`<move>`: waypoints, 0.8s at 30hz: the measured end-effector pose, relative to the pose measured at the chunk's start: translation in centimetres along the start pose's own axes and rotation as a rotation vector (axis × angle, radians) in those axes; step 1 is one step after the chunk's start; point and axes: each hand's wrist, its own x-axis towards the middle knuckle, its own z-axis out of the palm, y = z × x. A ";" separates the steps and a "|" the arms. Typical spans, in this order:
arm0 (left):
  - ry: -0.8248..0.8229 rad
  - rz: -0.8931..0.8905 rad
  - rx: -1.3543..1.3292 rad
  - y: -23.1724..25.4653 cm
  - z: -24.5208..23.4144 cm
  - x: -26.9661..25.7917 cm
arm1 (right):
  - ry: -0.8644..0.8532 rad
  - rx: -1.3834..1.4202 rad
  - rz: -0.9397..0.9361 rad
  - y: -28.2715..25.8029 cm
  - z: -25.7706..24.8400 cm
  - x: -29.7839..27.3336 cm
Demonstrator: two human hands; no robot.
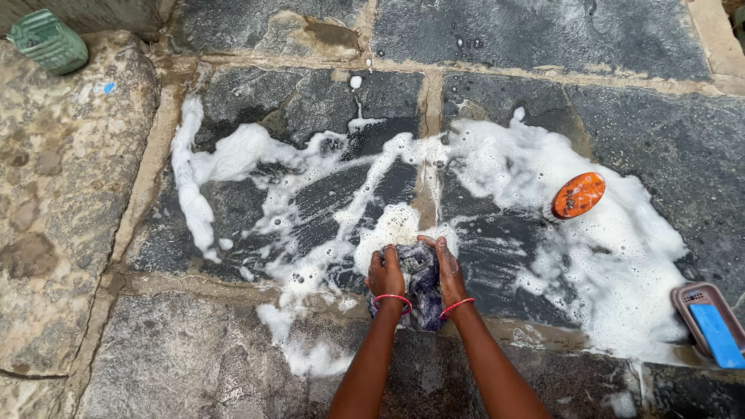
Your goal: The person washes a mat and a cloth by hand on a stone floor using a brush and a bucket of water.
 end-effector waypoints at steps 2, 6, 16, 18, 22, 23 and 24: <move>-0.173 -0.197 -0.122 -1.1 -0.9 1.9 | -0.126 0.235 -0.023 -0.2 -2.1 -1.5; -0.351 -0.229 -0.414 -2.6 -2.0 7.1 | -0.103 -0.006 -0.043 1.3 -3.0 -0.8; -0.258 0.989 0.402 9.9 -9.8 -3.1 | -0.222 -0.448 -0.318 0.2 -5.6 1.7; -0.281 1.053 0.500 12.2 -10.2 -4.1 | -0.199 -0.334 -0.380 -3.4 -5.3 0.8; -0.461 0.718 0.525 16.0 -11.5 -5.1 | -0.158 -0.083 -0.465 -11.6 -5.6 -2.6; -0.469 0.639 0.538 16.9 -11.7 -5.2 | -0.137 -0.017 -0.446 -13.2 -5.8 -3.5; -0.477 0.560 0.551 17.4 -11.7 -5.4 | -0.038 -0.149 -0.405 -14.7 -6.1 -4.3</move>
